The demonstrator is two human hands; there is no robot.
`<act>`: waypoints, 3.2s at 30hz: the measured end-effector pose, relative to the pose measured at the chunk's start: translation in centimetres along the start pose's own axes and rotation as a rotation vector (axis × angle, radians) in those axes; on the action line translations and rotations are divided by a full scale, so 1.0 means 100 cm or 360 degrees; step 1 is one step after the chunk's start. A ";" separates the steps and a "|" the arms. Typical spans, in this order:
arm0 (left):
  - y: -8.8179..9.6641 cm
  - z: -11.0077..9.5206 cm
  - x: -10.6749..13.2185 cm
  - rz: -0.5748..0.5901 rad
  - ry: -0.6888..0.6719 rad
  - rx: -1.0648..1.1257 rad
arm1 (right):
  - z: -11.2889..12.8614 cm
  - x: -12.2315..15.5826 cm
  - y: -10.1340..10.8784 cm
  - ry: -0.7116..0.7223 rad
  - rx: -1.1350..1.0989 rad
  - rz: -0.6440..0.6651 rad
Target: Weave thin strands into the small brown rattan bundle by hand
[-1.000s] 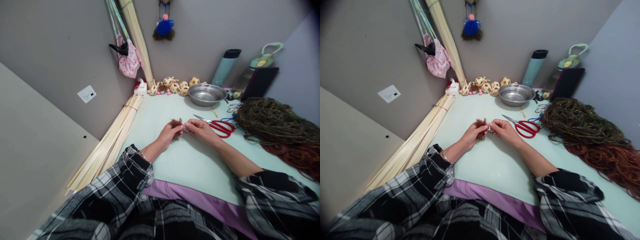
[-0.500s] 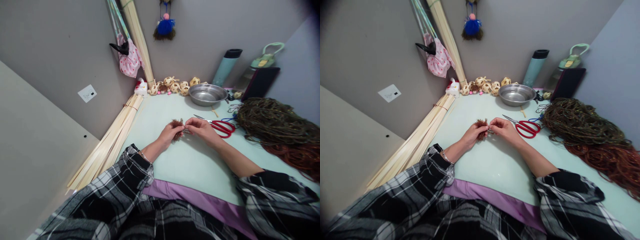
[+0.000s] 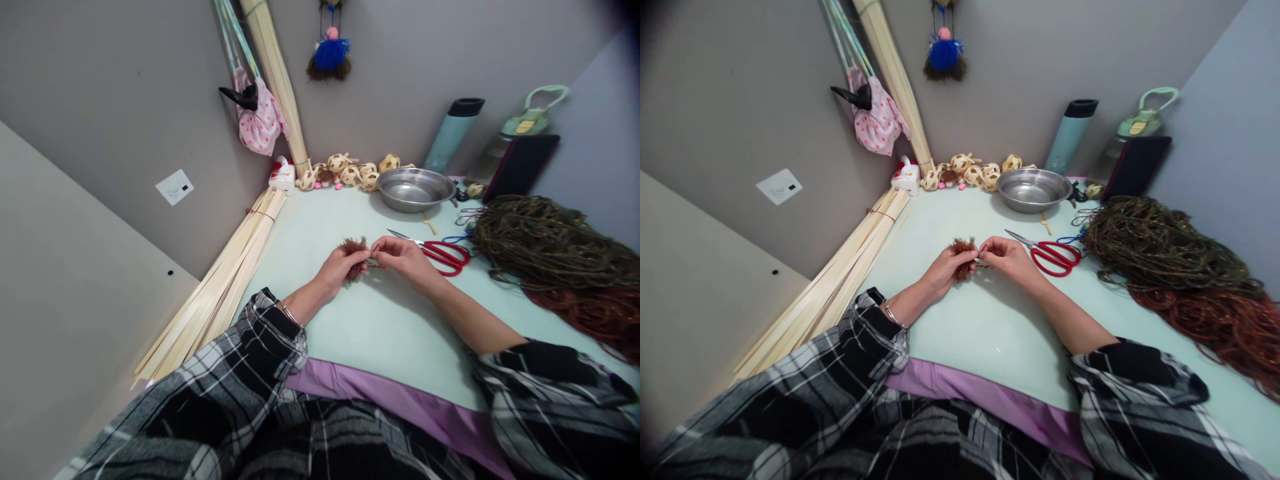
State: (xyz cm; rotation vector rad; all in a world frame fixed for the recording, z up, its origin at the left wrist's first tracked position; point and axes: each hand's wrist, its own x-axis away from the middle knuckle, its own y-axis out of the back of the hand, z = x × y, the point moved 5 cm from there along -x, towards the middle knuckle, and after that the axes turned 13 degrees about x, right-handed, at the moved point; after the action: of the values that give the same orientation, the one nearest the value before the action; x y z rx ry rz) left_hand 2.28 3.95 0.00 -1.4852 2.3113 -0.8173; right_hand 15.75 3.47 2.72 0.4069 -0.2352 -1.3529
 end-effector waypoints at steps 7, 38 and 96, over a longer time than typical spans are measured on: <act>0.003 0.002 -0.001 -0.0044 0.0010 0.0029 | 0.003 0.001 0.000 -0.0014 -0.0003 -0.0008; 0.002 -0.003 -0.001 -0.0035 -0.0061 0.0118 | 0.001 0.000 -0.001 -0.0019 -0.0016 0.0015; 0.007 0.001 -0.004 -0.0055 0.0008 0.0214 | 0.002 0.001 0.000 0.0094 -0.0078 -0.0008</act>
State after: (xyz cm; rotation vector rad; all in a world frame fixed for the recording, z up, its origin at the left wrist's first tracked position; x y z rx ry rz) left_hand 2.02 4.48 -0.51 -1.4703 2.1929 -0.9662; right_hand 15.66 3.34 2.87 0.4058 -0.1522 -1.3467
